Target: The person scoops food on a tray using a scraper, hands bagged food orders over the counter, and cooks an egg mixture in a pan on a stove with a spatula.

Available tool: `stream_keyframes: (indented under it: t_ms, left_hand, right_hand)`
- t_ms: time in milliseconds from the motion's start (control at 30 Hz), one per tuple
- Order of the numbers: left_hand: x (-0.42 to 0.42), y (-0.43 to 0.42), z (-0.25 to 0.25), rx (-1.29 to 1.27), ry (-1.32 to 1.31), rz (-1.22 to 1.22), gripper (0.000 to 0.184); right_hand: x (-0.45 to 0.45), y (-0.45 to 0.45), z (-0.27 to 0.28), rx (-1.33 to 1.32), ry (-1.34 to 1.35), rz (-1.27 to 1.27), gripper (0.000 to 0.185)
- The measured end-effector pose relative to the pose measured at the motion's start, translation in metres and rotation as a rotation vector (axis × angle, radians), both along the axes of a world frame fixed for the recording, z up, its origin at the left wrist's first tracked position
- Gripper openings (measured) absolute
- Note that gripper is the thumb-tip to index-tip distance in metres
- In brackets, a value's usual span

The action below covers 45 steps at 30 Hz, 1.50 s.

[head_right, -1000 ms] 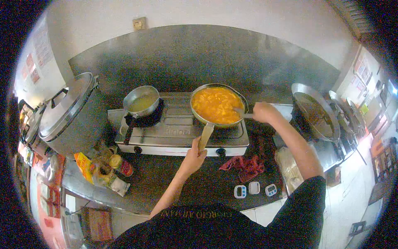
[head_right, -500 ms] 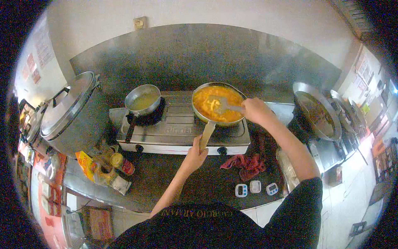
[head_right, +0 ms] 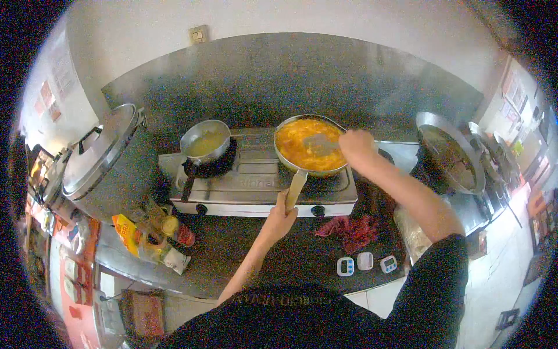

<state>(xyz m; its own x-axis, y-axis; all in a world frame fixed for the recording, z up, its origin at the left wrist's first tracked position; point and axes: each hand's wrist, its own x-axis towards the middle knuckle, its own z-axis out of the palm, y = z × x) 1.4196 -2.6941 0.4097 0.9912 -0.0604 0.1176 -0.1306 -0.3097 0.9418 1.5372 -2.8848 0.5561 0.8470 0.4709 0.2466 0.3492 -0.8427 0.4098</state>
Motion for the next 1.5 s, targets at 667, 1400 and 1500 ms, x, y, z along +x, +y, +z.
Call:
stream_keyframes:
  t_ms: [667, 1400, 1500]
  left_hand:
    - [0.000, 0.000, -0.002, 0.001, -0.034, -0.009, 0.052]
    - [-0.002, 0.003, -0.003, 0.036, -0.076, -0.027, 0.062]
    - [-0.002, 0.005, 0.002, 0.033, -0.078, -0.049, 0.064]
  right_hand:
    - [0.093, 0.090, 0.037, -0.606, 0.345, -0.684, 0.024]
    - [0.089, 0.027, -0.027, -0.072, 0.040, -0.416, 0.017]
    - [0.103, 0.015, -0.032, 0.027, -0.074, -0.255, 0.018]
